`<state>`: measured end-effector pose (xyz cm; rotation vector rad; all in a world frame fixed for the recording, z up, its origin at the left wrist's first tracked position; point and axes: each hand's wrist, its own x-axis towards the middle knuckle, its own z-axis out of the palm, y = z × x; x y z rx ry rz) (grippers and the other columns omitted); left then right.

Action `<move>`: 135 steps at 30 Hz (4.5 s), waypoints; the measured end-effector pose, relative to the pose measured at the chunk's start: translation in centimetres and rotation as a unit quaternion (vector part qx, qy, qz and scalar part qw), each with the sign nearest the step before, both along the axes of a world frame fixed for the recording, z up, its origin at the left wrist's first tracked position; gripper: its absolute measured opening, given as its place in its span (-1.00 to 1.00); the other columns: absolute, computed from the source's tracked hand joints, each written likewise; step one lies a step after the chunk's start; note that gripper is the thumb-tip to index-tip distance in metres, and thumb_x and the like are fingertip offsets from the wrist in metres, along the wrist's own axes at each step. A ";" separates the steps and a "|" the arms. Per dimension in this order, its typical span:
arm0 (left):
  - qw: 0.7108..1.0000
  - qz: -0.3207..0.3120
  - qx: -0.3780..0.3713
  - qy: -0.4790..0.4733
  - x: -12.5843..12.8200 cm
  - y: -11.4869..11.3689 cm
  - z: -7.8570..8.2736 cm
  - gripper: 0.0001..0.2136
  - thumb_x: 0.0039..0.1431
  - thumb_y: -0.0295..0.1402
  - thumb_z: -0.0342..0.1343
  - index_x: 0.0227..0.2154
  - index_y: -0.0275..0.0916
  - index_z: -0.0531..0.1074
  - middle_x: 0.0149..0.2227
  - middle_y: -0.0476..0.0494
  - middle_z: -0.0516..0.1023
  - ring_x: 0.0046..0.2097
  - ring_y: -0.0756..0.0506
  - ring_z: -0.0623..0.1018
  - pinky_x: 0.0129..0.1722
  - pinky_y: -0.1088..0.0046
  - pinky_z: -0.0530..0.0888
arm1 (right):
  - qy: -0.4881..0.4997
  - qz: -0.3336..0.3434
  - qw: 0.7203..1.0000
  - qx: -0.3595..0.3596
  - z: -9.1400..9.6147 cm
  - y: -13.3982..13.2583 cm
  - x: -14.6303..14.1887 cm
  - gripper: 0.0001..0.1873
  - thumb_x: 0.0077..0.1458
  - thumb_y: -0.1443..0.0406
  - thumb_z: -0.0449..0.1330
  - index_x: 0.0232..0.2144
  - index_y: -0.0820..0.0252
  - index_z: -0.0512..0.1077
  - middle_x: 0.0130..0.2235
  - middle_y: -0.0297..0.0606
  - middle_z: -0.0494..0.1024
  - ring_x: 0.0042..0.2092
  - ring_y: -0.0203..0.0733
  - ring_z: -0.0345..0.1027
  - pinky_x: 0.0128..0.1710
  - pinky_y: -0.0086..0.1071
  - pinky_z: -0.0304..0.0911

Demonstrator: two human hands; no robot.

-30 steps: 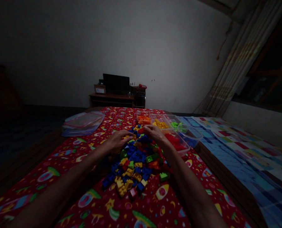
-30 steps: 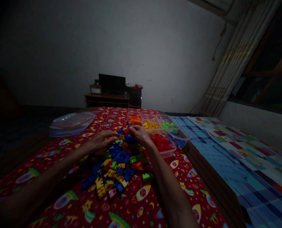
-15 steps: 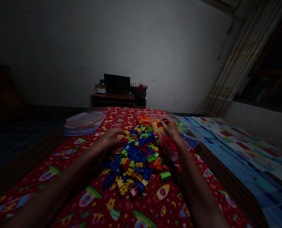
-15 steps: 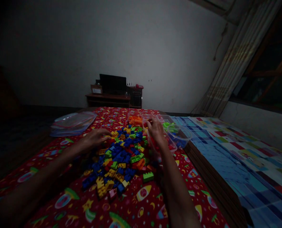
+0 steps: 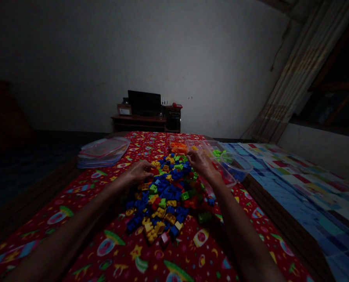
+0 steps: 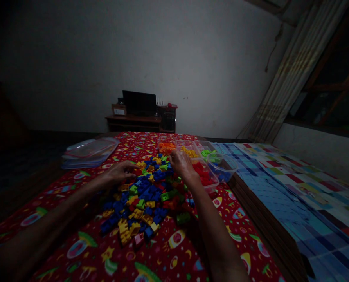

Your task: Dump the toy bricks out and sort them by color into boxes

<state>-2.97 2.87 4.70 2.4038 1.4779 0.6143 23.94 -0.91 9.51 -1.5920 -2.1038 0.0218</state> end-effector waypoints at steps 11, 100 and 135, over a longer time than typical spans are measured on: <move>0.975 -0.076 -0.025 -0.207 1.9 -1.4 0.8 -0.47 -0.11 -0.25 0.21 0.00 -0.19 0.33 -0.25 -0.11 0.63 -0.18 -0.20 0.62 -0.18 0.23 0.53 | -0.019 0.198 0.980 0.011 -2.3 -1.5 -5.5 -0.78 0.21 0.38 0.06 -0.15 0.25 0.46 -0.29 -0.17 0.57 -0.31 -0.24 0.37 -0.35 -0.45 0.09; 0.972 -0.012 -0.110 -0.209 1.3 -2.5 1.7 -0.39 -0.08 0.11 0.15 -0.08 -0.27 0.50 -0.23 -0.16 0.64 -0.21 -0.22 0.61 -0.18 0.25 0.53 | -0.015 0.006 1.000 -0.006 0.9 -0.5 0.1 -0.74 0.12 0.40 0.08 -0.17 0.19 0.50 -0.22 -0.19 0.56 -0.23 -0.22 0.37 -0.27 -0.44 0.16; 0.984 -0.129 -0.017 0.120 -2.1 -1.7 0.6 -0.73 0.10 -0.41 0.04 -0.17 -0.24 0.55 -0.15 -0.20 0.59 -0.10 -0.15 0.55 -0.11 0.43 0.43 | -0.025 0.167 0.985 -0.028 -0.1 -1.7 -2.1 -0.58 0.02 0.52 0.07 -0.07 0.24 0.47 -0.30 -0.25 0.50 -0.32 -0.29 0.27 -0.27 -0.46 0.13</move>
